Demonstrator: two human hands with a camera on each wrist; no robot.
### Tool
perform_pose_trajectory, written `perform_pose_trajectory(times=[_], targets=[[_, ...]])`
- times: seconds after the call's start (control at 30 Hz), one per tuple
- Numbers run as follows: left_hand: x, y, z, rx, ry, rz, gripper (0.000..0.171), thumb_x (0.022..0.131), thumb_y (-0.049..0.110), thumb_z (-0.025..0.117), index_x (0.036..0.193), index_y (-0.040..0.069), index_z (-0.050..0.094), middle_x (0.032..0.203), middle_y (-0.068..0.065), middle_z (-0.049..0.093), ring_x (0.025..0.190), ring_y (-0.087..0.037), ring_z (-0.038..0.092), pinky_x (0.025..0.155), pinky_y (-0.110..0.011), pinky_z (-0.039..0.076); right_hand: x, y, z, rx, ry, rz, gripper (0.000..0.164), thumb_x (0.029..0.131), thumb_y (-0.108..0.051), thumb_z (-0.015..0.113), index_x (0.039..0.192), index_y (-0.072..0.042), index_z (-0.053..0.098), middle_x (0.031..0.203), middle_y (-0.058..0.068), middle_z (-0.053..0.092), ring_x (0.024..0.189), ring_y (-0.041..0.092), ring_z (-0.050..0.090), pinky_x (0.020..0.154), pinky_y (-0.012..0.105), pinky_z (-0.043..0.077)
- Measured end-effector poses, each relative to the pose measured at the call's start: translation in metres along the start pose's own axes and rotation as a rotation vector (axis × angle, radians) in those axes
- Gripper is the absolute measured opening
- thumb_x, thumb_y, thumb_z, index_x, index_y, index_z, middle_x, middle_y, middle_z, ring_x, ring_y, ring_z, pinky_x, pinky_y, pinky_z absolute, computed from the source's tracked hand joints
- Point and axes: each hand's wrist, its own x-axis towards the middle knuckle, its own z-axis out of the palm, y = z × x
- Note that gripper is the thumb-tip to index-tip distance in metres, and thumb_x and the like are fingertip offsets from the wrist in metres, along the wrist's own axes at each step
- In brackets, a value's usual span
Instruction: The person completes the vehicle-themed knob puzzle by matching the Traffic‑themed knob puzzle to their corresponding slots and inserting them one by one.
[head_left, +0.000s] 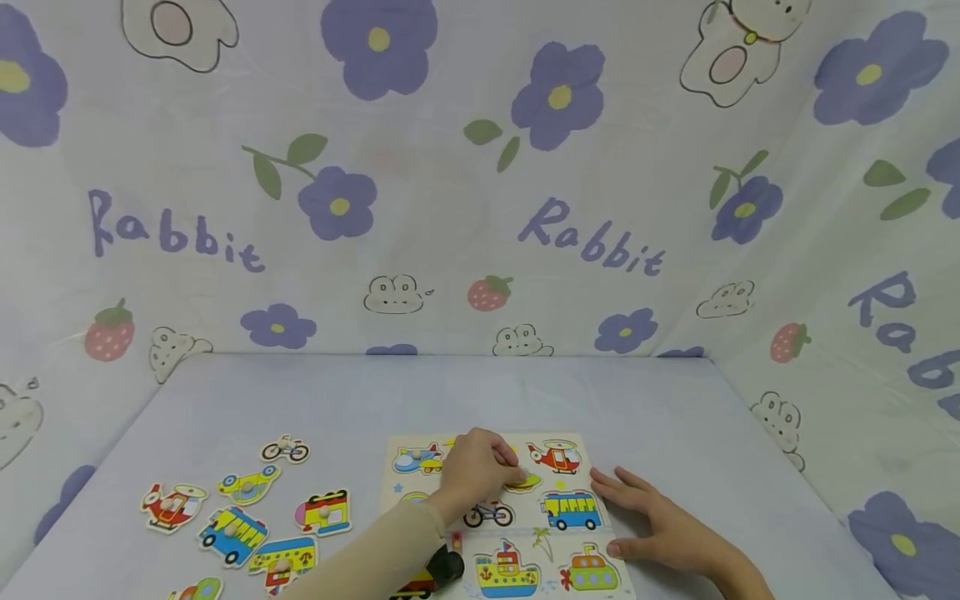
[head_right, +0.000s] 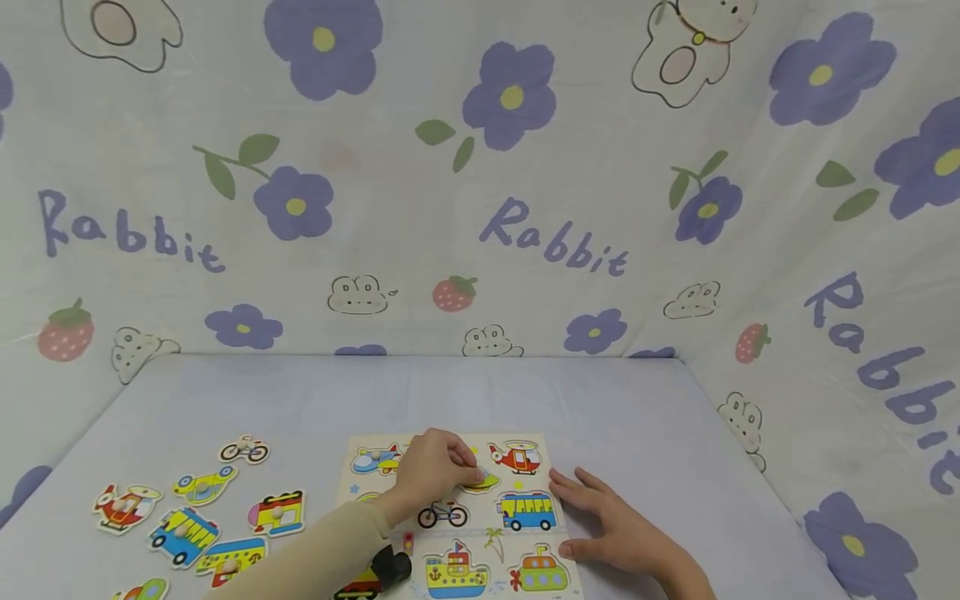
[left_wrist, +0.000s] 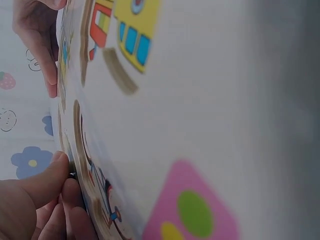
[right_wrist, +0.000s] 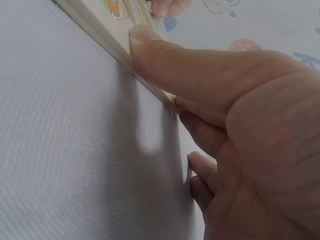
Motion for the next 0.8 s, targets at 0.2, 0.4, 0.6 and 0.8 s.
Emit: perform_pose_trajectory(times=[0.2, 0.4, 0.6, 0.8], targets=[[-0.0001, 0.0027, -0.0007, -0.003, -0.009, -0.015, 0.020, 0.075, 0.022, 0.087, 0.072, 0.019, 0.068, 0.063, 0.012, 0.060, 0.061, -0.007, 0.055, 0.061, -0.030, 0.044, -0.0009, 0.0000, -0.0010, 0.002, -0.001, 0.008, 0.083, 0.077, -0.045, 0.080, 0.149, -0.023, 0.046, 0.156, -0.010, 0.030, 0.146, 0.038, 0.006, 0.103, 0.073, 0.013], [0.0017, 0.0009, -0.0008, -0.016, -0.019, -0.015, 0.020, 0.076, 0.023, 0.087, 0.072, 0.018, 0.068, 0.063, 0.012, 0.060, 0.061, -0.008, 0.056, 0.059, -0.030, 0.043, -0.0015, -0.0011, -0.0018, 0.010, -0.004, -0.008, 0.082, 0.078, -0.044, 0.080, 0.149, -0.023, 0.045, 0.157, -0.008, 0.030, 0.146, 0.039, 0.006, 0.103, 0.073, 0.012], [0.0030, 0.0003, -0.0015, -0.028, -0.037, -0.017, 0.021, 0.075, 0.023, 0.088, 0.072, 0.018, 0.068, 0.063, 0.012, 0.061, 0.061, -0.008, 0.056, 0.058, -0.030, 0.043, -0.0014, -0.0015, -0.0016, 0.018, -0.004, 0.002, 0.082, 0.078, -0.044, 0.081, 0.149, -0.022, 0.045, 0.157, -0.009, 0.030, 0.146, 0.039, 0.005, 0.103, 0.074, 0.013], [0.0020, 0.0039, -0.0035, -0.028, -0.047, -0.027, 0.021, 0.074, 0.022, 0.088, 0.072, 0.017, 0.068, 0.063, 0.011, 0.062, 0.062, -0.008, 0.057, 0.059, -0.031, 0.044, -0.0017, -0.0036, -0.0023, 0.010, 0.001, 0.000, 0.083, 0.077, -0.044, 0.081, 0.149, -0.021, 0.046, 0.156, -0.008, 0.031, 0.146, 0.039, 0.006, 0.104, 0.073, 0.012]])
